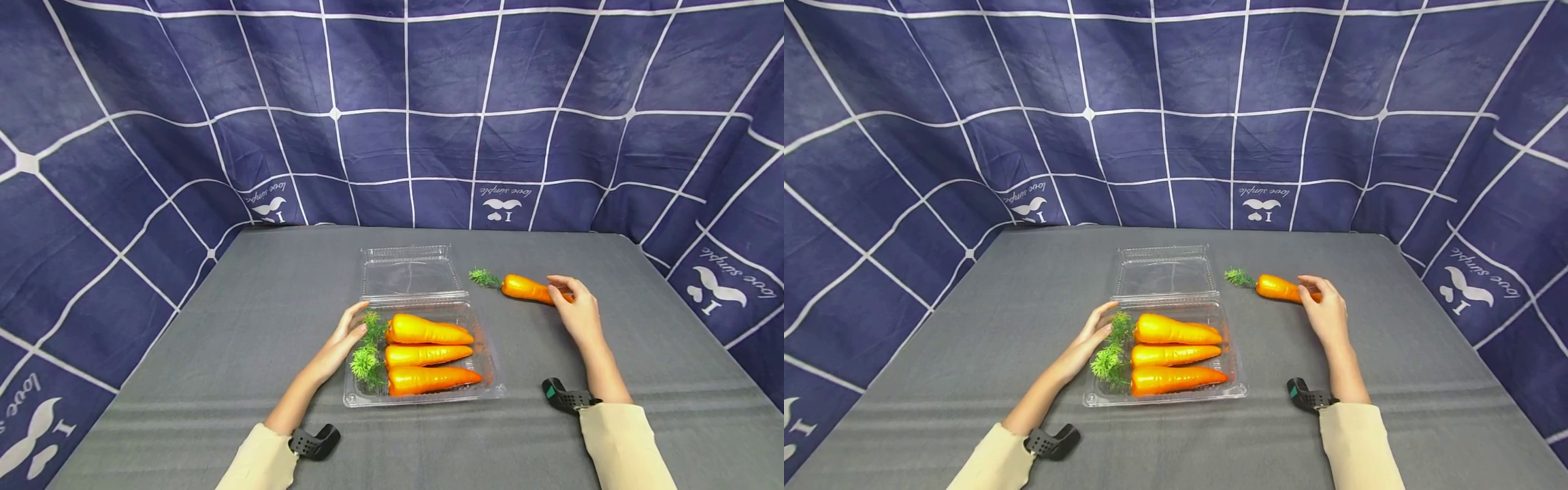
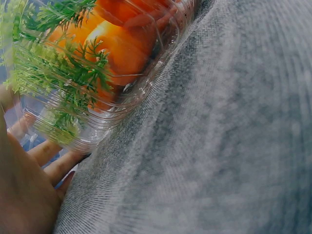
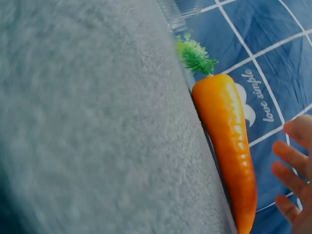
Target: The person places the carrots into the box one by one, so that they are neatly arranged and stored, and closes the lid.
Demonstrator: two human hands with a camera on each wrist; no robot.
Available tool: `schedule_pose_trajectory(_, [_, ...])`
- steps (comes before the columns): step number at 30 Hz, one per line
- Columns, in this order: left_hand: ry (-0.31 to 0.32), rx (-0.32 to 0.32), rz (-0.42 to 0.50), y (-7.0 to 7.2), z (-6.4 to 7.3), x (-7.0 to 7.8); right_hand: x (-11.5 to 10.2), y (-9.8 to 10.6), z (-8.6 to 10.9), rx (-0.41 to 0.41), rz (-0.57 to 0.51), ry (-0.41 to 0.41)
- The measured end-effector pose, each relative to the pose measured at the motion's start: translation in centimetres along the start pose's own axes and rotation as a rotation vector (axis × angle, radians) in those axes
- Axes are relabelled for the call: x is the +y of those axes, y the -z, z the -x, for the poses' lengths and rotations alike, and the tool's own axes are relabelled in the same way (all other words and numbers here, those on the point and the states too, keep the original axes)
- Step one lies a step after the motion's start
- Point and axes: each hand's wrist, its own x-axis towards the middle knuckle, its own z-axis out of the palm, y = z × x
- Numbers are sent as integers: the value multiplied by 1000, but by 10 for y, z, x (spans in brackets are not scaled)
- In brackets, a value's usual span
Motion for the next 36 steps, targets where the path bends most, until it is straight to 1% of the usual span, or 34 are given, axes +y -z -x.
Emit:
schedule_pose_trajectory(2, [7, 4, 1, 0, 0, 0, 5, -2, 1, 24, 21, 9])
schedule_pose_trajectory(4, [10, 7, 3, 0, 0, 0, 9, -4, 2, 66, 29, 10])
schedule_pose_trajectory(7, [9, 11, 2, 0, 0, 0, 14, -5, 2, 124, 17, 8])
schedule_pose_trajectory(9, [2, 12, 2, 0, -1, -1, 17, -6, 3, 141, 2, 11])
schedule_pose_trajectory(11, [-2, 11, 4, 0, -1, -2, 20, -6, 3, 125, -2, 21])
schedule_pose_trajectory(17, [-15, 3, 3, 0, -1, -1, 28, -8, 5, 13, 52, 69])
schedule_pose_trajectory(21, [-7, 4, 1, 0, 0, -1, 31, -9, 4, -43, 69, 99])
schedule_pose_trajectory(24, [1, 8, -4, 0, -1, 0, 32, -10, 4, -83, 78, 102])
schedule_pose_trajectory(28, [-1, 15, 0, 0, -1, 0, 32, -11, 5, -116, 91, 94])
schedule_pose_trajectory(36, [-6, 18, -3, 0, -1, -1, 34, -11, 5, -168, 84, 117])
